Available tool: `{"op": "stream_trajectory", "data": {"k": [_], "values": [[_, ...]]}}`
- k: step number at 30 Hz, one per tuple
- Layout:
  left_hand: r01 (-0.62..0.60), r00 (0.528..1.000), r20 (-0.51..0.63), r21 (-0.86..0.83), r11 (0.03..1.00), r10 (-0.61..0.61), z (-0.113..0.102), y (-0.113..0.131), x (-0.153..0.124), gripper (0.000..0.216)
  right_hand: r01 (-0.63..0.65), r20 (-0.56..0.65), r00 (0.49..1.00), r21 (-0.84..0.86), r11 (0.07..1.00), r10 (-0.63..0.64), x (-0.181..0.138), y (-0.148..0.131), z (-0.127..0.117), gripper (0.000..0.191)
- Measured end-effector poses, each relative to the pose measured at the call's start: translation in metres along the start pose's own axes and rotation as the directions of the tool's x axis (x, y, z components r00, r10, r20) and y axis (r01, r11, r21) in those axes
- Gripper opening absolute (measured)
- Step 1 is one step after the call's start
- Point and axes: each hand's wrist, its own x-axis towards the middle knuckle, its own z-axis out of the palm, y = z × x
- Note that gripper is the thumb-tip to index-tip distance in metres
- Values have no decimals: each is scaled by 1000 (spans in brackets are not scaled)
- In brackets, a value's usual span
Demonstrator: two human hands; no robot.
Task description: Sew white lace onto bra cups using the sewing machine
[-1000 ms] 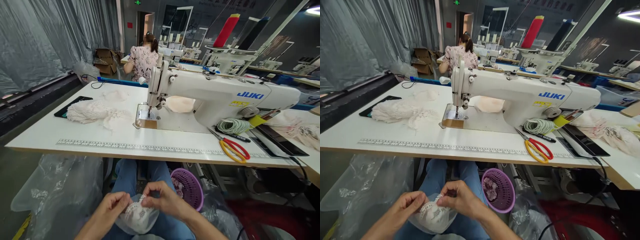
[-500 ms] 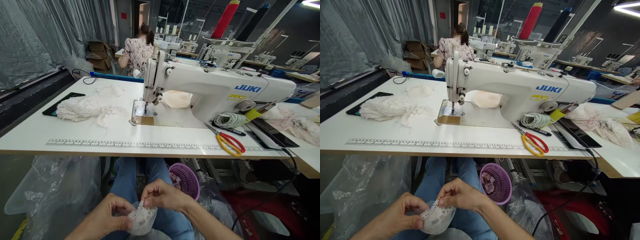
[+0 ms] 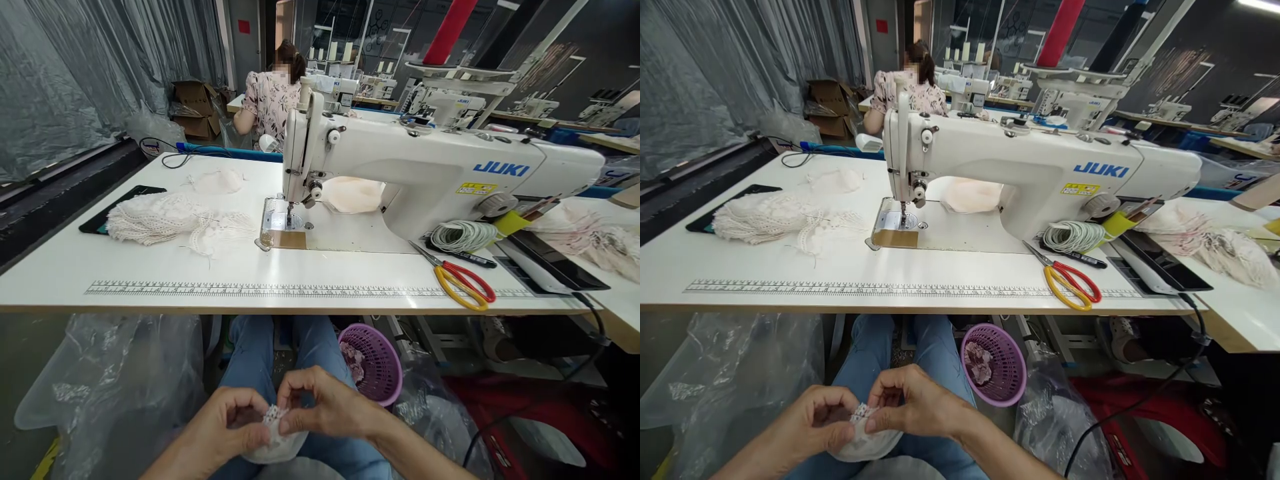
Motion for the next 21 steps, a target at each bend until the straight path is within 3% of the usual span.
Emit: {"op": "stream_trajectory", "data": {"k": [4,11,15,18,21], "values": [[22,999,-33,-8,1000,-22,4,-3,3,45,69,-63,996,-5,998,-69,-6,-1,-1,24],[99,994,-45,4,995,-98,9,2,6,44,106,-21,994,-39,994,-107,-14,0,-6,19],[102,989,-109,1,995,-101,12,6,6,45,110,-88,989,-71,991,-116,-18,0,-7,16],[112,982,-148,-26,993,-115,14,7,6,47,159,-188,961,-227,961,-204,-22,3,-4,13],[113,976,-186,-26,993,-116,17,6,8,48,264,-239,882,-464,846,-406,-25,5,2,10]]}}
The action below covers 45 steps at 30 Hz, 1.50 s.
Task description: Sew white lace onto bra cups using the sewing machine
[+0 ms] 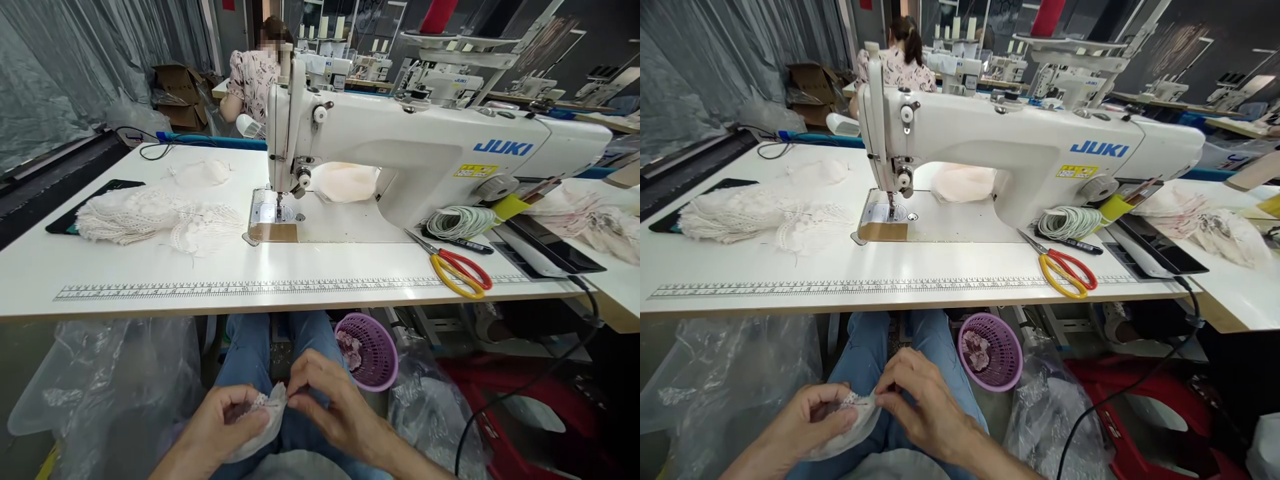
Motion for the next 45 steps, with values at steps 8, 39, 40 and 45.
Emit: {"op": "stream_trajectory", "data": {"k": [8,39,40,45], "values": [[-89,994,-40,179,980,98,6,-3,5,40,140,8,989,-318,938,-145,-2,-3,9,8],[-15,995,100,343,939,-20,2,4,0,31,61,318,947,-61,996,-39,2,6,-7,7],[-8,995,93,370,929,-29,2,7,-2,27,87,342,940,-175,981,-22,-3,11,-13,14],[5,998,59,362,932,-28,5,14,-2,23,-38,221,951,-609,792,215,-42,49,-37,34]]}}
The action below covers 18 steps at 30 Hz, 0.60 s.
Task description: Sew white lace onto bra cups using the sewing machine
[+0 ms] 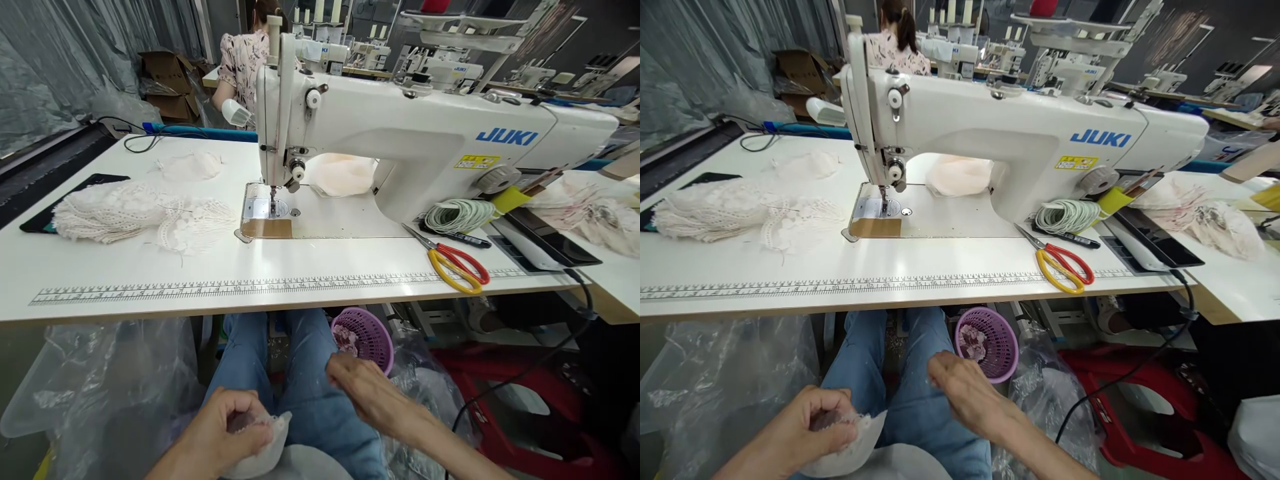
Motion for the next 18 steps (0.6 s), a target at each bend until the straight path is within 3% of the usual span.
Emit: {"op": "stream_trajectory", "data": {"k": [2,4,6,8,10,13,16,18], "values": [[7,1000,25,-68,998,-5,3,-1,5,32,-128,-79,990,-102,986,120,-9,4,5,30],[24,999,46,-123,992,-19,6,-4,10,41,-150,-124,982,-87,985,139,-10,-6,4,23],[29,999,42,-144,989,-24,9,-6,14,47,-53,-132,989,87,995,64,-3,-24,-3,13],[-9,1000,23,-133,991,12,9,-7,16,49,47,-184,983,336,941,17,8,-42,-12,10],[-71,997,-3,-61,996,71,10,-7,15,45,81,-186,982,499,863,16,17,-55,-17,22],[-147,976,-142,131,980,166,14,-4,9,37,91,-180,984,567,819,16,26,-59,-13,20],[-228,905,-282,310,923,318,16,-6,2,32,142,-239,971,578,804,0,25,-54,-4,18],[-314,853,-275,408,857,443,16,-10,1,26,124,-250,968,588,800,34,21,-49,-1,13]]}}
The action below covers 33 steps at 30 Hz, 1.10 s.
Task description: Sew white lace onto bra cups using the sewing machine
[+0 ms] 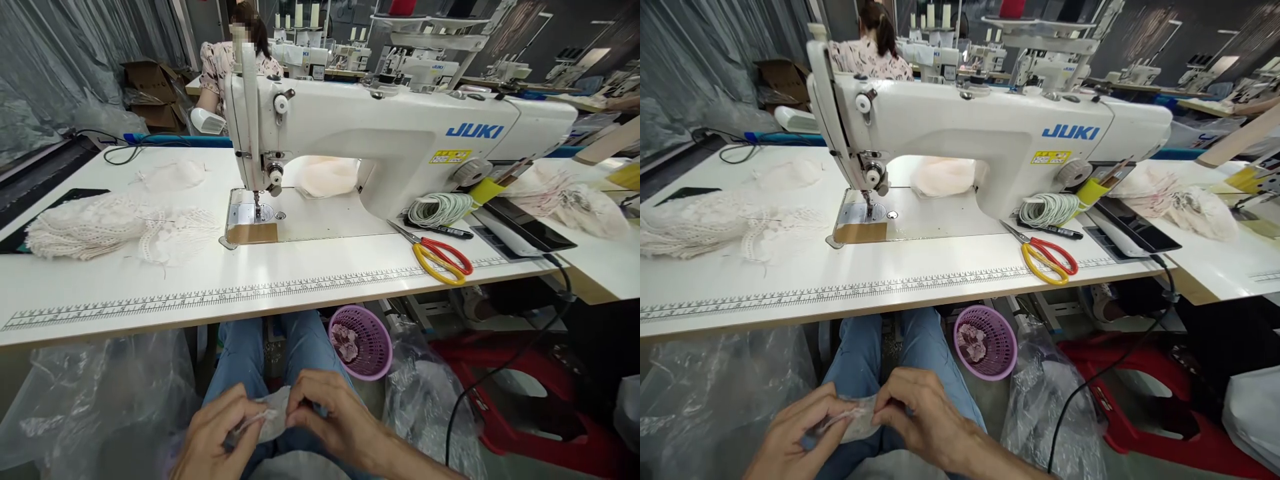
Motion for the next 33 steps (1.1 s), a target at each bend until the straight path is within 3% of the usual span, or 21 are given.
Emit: {"op": "stream_trajectory", "data": {"k": [2,5,8,10,12,14,16,18,20,24,27,33], "values": [[-157,987,-27,55,986,158,0,-6,-1,17,-64,-37,997,-31,997,63,-4,3,-5,12],[-359,927,-58,146,922,370,-1,-17,-3,16,-124,-73,990,-101,987,116,-10,7,-13,13],[-445,887,-55,170,879,459,0,-21,-4,29,-124,-53,992,-202,972,115,-17,19,-21,13],[-328,940,-63,93,940,335,2,-19,-4,22,-139,-21,990,-380,915,141,-22,29,-26,16],[-67,998,-15,-45,997,67,5,-14,0,19,-188,-57,980,-570,800,190,-25,35,-31,17],[206,975,128,-191,960,-184,8,-10,6,30,-214,-100,975,-643,735,197,-25,31,-33,12],[372,915,282,-307,876,-290,11,-8,13,39,-153,-32,986,-558,816,163,-20,18,-32,26],[439,881,360,-381,814,-306,11,-6,18,45,-77,106,987,-366,927,124,-11,3,-25,38],[454,872,391,-423,784,-294,9,-5,20,48,-59,186,977,-221,973,101,0,-5,-17,32],[503,840,482,-523,689,-247,4,-6,17,49,-161,244,958,28,987,149,11,1,-4,29],[523,824,534,-589,616,-188,2,-10,14,52,-265,309,932,219,939,191,11,11,0,30],[550,801,567,-566,614,-194,0,-10,13,50,-263,252,945,206,943,209,9,7,-1,25]]}}
